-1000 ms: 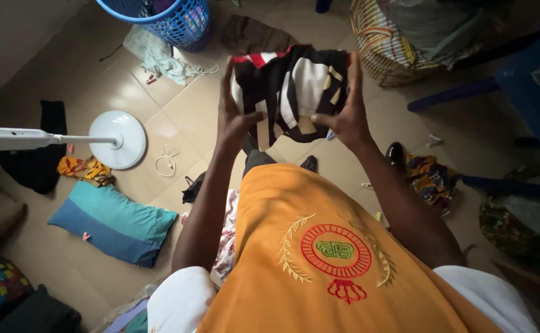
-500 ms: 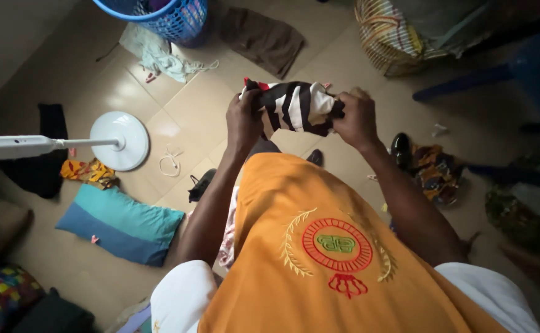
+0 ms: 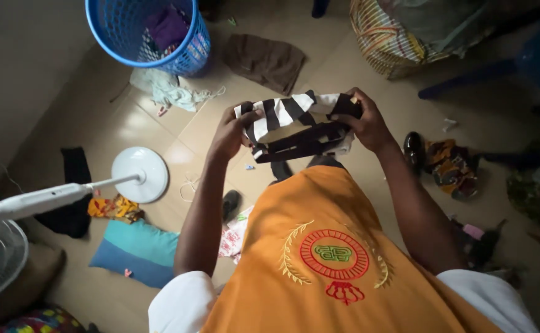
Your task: Folding a purple garment and organizing laundry on the floor.
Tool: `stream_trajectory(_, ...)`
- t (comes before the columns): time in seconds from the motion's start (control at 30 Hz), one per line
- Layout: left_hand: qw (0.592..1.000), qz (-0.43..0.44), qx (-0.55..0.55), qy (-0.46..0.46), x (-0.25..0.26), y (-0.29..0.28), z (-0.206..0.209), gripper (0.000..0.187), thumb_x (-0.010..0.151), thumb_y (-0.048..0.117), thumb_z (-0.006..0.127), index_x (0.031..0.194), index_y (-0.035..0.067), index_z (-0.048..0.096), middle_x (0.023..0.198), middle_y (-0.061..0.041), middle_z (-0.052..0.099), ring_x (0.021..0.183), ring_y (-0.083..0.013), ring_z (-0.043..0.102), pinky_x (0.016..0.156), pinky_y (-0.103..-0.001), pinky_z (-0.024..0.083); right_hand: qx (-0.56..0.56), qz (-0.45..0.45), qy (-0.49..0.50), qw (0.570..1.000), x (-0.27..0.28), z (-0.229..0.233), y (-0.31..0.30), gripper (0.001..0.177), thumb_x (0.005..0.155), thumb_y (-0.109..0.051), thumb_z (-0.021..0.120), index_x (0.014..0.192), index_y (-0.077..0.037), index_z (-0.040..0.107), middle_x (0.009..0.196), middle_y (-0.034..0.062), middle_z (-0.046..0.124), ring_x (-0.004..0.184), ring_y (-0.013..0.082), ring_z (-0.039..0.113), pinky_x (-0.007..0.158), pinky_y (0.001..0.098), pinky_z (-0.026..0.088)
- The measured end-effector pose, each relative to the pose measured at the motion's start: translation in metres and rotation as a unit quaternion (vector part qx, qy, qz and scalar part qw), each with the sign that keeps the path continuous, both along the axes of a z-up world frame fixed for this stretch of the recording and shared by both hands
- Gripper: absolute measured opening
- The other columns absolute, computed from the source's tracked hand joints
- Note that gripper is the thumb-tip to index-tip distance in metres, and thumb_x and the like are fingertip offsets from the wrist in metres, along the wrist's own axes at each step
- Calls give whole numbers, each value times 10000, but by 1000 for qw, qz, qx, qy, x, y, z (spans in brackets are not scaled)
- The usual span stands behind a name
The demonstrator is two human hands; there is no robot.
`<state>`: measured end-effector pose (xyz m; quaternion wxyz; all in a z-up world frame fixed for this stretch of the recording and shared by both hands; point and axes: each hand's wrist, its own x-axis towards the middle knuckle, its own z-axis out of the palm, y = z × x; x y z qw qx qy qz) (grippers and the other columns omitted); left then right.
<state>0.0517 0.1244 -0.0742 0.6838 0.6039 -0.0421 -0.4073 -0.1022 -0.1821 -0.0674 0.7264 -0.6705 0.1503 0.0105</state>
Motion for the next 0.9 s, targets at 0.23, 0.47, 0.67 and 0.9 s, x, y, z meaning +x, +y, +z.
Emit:
stream_trajectory(0.23, 985, 114, -88, 96, 29, -24, -33, 138, 946, 55, 652, 1060, -20, 631, 839, -40, 712, 711, -146, 689, 618, -307, 555, 117, -83, 16, 990, 42, 0, -10, 352, 847, -35, 815, 1140, -57, 620, 985, 3, 679, 872, 102, 684, 729, 263, 561)
stream_trajectory(0.47, 959, 89, 28, 266, 60, -68, -84, 243, 906, 222, 618, 1058, 33, 609, 611, -82, 574, 438, -209, 626, 412, -431, 575, 137, -81, 34, 987, 106, -3, -46, 330, 839, -49, 807, 1142, -39, 675, 984, 22, 710, 838, 113, 702, 685, 269, 573)
stream_trajectory(0.67, 993, 28, -30, 109, 117, -123, -38, 417, 817, 30, 777, 1201, -9, 620, 876, -94, 737, 645, -198, 726, 550, -329, 608, 114, -64, -38, 991, 153, -38, -111, 293, 975, -69, 760, 1224, -67, 605, 1094, 0, 668, 1018, 115, 656, 879, 282, 560)
stream_trajectory(0.9, 992, -32, 54, -112, 180, -178, 50, 347, 782, -49, 819, 1106, -105, 707, 934, -203, 780, 728, -257, 777, 586, -332, 616, -11, -55, -41, 998, 196, -15, -167, 630, 983, -98, 732, 1519, -177, 410, 1180, 28, 581, 1087, 145, 588, 911, 303, 534)
